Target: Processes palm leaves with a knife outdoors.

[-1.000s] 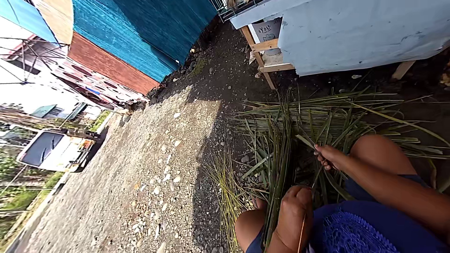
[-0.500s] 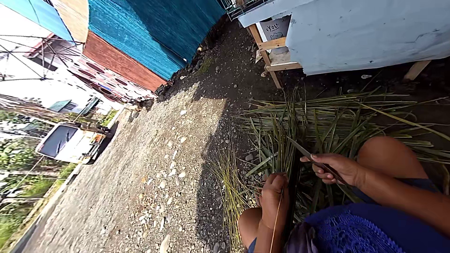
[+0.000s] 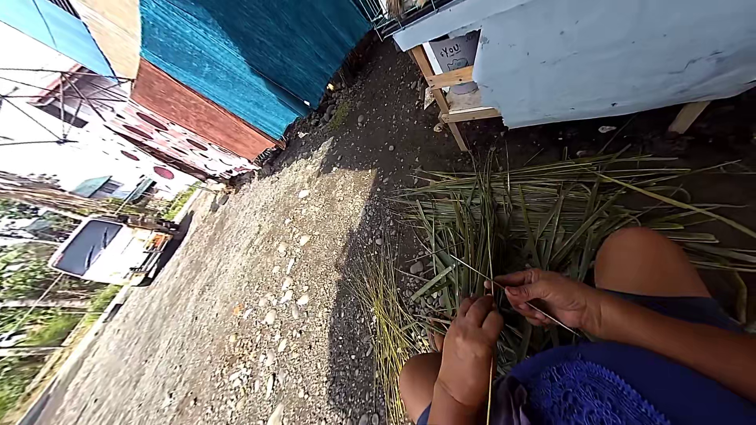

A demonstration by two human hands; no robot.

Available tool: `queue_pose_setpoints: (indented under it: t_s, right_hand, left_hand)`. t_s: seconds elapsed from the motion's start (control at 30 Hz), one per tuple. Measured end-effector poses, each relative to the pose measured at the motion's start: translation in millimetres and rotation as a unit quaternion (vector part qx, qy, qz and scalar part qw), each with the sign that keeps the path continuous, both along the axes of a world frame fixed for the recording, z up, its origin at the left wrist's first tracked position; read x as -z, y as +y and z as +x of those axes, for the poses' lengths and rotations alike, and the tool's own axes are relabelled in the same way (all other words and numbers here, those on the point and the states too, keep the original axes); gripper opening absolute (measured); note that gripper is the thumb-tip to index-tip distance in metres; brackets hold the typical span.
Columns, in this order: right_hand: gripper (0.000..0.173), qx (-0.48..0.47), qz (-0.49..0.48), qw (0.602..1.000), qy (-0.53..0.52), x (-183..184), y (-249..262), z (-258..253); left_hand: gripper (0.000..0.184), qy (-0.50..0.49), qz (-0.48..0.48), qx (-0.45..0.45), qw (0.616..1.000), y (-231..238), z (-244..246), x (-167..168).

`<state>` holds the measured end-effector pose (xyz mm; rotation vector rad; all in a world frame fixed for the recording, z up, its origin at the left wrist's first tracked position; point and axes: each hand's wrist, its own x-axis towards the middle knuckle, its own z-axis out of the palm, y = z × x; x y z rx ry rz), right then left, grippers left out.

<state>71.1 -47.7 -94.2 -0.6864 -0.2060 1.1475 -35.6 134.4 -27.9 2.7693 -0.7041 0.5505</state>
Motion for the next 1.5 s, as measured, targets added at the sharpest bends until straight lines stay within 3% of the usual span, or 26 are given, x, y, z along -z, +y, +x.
queue_pose_setpoints:
  t_s: [0.17, 0.33, 0.43, 0.53, 0.63, 0.77, 0.9, 1.0, 1.13, 1.27, 1.5]
  right_hand:
    - [0.027, 0.107, -0.033, 0.99, 0.09, 18.0, -4.7, 29.8]
    - [0.022, 0.195, -0.183, 0.959, 0.097, 46.7, -4.2, 50.9]
    - [0.023, 0.216, -0.245, 0.941, 0.092, 65.9, -9.4, 59.2]
    - [0.027, 0.18, -0.213, 0.958, 0.068, 55.0, -13.9, 51.2]
    - [0.03, 0.15, -0.124, 0.98, 0.036, 34.3, -11.8, 34.1]
    - [0.039, 0.092, -0.036, 0.994, -0.038, 9.1, -8.2, 8.9]
    - [0.046, 0.047, 0.002, 0.998, -0.051, -1.1, -0.8, -3.5]
    - [0.044, 0.051, 0.013, 0.998, -0.02, -3.4, 0.9, -6.5]
    - [0.041, 0.062, 0.003, 0.998, 0.005, -7.5, -0.4, -5.4]
    - [0.038, 0.098, -0.012, 0.994, 0.037, -0.1, -3.0, 8.6]
    - [0.032, 0.242, -0.182, 0.951, 0.067, 27.5, -11.9, 53.6]
  left_hand:
    - [0.017, -0.007, 0.008, 0.039, 0.999, -5.9, -8.4, -13.6]
    - [0.016, -0.005, -0.029, 0.038, 0.999, -5.1, -15.5, -16.4]
    - [0.013, -0.007, -0.089, -0.007, 0.996, -1.7, -17.6, -21.2]
    - [0.013, -0.003, -0.16, -0.093, 0.983, 5.4, -10.8, -12.8]
    - [0.007, 0.031, -0.303, -0.166, 0.938, 10.5, -1.9, 4.9]
    - [0.005, 0.078, -0.474, -0.169, 0.86, 3.6, 5.6, 19.3]
    - [0.007, 0.132, -0.564, -0.153, 0.8, -9.8, 9.1, 17.9]
    - [0.009, 0.146, -0.589, -0.147, 0.781, -16.1, 8.4, 15.8]
    - [0.01, 0.137, -0.582, -0.146, 0.788, -22.8, 5.8, 16.1]
    - [0.008, 0.113, -0.529, -0.109, 0.834, -18.4, 3.8, 21.6]
    - [0.009, 0.119, -0.505, -0.105, 0.848, -13.9, -1.7, 26.2]
